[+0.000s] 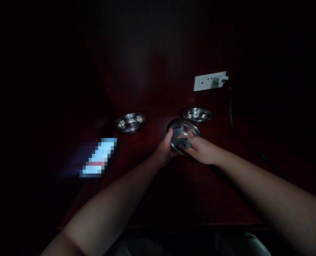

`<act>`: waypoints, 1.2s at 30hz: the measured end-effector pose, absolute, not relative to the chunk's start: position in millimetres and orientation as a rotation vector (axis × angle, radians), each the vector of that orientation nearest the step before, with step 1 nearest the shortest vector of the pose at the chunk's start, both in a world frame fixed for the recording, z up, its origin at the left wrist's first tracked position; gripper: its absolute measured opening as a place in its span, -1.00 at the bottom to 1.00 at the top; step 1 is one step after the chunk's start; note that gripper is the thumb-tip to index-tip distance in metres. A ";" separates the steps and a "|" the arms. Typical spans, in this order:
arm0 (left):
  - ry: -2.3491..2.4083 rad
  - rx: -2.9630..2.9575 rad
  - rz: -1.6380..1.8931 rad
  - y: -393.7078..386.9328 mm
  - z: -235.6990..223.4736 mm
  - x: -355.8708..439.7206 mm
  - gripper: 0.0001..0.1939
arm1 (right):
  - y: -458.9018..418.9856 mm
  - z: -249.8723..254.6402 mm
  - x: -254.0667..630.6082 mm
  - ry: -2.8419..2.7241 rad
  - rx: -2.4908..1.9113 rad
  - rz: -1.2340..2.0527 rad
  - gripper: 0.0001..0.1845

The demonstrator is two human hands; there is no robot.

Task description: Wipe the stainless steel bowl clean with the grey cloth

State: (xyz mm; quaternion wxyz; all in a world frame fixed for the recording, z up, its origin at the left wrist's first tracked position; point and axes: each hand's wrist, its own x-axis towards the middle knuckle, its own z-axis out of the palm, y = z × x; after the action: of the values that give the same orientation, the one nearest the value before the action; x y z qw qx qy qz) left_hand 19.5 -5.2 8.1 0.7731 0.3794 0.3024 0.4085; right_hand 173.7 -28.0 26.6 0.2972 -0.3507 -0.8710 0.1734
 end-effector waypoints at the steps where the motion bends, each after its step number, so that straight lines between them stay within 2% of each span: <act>1: 0.654 0.821 0.884 -5.6 8.6 19.6 -0.43 | -28.1 26.9 173.7 -2.316 -0.930 0.466 -0.79; 36: 0.640 0.831 0.894 -6.5 8.2 17.6 -0.44 | -29.0 27.8 172.8 -2.313 -0.929 0.459 -0.78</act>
State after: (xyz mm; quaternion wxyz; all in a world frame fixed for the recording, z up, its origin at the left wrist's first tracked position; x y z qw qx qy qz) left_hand 17.6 -6.5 8.2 0.7719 0.3834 0.2953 0.4123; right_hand 172.8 -29.0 27.8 0.2990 -0.3499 -0.8708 0.1729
